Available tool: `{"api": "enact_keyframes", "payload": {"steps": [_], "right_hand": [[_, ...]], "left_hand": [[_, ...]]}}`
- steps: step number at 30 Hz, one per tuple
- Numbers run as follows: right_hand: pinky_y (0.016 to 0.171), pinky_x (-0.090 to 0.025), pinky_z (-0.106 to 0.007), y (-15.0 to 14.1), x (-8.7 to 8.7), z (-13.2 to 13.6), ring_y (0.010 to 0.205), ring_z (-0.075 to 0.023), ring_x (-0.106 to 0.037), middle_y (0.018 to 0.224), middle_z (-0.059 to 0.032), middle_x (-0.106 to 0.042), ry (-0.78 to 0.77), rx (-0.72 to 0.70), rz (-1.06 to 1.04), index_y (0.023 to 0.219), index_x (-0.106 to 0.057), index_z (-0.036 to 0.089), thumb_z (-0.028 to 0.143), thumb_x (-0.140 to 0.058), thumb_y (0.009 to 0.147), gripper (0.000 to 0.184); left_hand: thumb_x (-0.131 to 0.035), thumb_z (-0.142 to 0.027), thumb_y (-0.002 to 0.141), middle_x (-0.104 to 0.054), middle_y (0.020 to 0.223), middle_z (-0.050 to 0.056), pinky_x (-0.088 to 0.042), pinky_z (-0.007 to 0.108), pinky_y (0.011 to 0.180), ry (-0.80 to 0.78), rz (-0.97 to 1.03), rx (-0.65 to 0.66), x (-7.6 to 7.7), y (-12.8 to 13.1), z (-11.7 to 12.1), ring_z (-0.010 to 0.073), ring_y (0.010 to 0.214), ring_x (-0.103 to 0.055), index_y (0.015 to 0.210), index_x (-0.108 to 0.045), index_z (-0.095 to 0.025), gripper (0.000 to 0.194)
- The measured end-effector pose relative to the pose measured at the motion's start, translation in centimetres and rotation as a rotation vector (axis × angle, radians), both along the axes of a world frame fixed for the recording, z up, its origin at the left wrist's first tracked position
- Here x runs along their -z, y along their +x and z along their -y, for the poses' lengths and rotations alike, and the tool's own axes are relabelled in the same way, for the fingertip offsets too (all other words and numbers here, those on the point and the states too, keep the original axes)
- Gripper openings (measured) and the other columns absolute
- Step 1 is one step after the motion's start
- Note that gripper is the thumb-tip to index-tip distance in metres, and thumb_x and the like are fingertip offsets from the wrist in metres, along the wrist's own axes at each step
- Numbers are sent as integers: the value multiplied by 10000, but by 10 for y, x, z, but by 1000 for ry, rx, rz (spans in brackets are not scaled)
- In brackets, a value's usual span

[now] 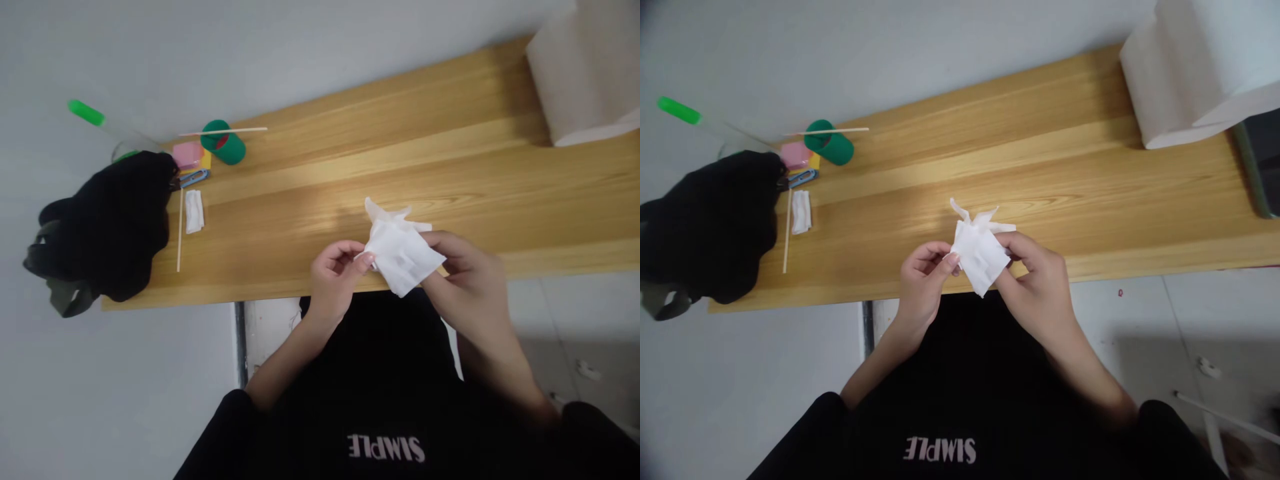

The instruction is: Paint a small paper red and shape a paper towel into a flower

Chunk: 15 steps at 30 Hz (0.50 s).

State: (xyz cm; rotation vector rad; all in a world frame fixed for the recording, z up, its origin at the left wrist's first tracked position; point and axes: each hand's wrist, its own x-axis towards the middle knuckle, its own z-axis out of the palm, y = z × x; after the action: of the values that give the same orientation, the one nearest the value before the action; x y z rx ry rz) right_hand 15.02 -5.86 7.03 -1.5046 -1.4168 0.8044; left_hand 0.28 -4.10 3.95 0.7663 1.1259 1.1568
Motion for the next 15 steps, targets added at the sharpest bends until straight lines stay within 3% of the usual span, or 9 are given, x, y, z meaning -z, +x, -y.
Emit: {"api": "enact_keyframes", "payload": {"steps": [6, 10, 15], "right_hand": [[554, -493, -273, 1, 6, 2, 646, -137, -612, 894, -2, -671, -22, 63, -128, 1068, -550, 285, 168, -653, 757, 348], [618, -500, -306, 1, 6, 4, 759, -162, -625, 958, -24, -635, 33, 100, -201, 1019, -559, 269, 199, -627, 801, 239], [712, -504, -300, 2, 0, 5, 809, -152, -615, 890, -13, -644, 41, 91, -145, 926, -628, 275, 225, -562, 868, 102]], "left_hand": [[-767, -233, 662, -634, 628, -39, -483, 194, 588, 0, 8, -2, -1, -2, 0, 56, 561, -577, 728, -644, -182, 149], [-777, -223, 639, -647, 664, -31, -490, 212, 602, -24, 24, -11, -1, -2, 0, 64, 572, -582, 747, -649, -178, 174], [-779, -215, 626, -662, 678, -25, -499, 223, 607, -36, 9, -32, -3, -1, 0, 76, 587, -601, 761, -662, -179, 182]]}}
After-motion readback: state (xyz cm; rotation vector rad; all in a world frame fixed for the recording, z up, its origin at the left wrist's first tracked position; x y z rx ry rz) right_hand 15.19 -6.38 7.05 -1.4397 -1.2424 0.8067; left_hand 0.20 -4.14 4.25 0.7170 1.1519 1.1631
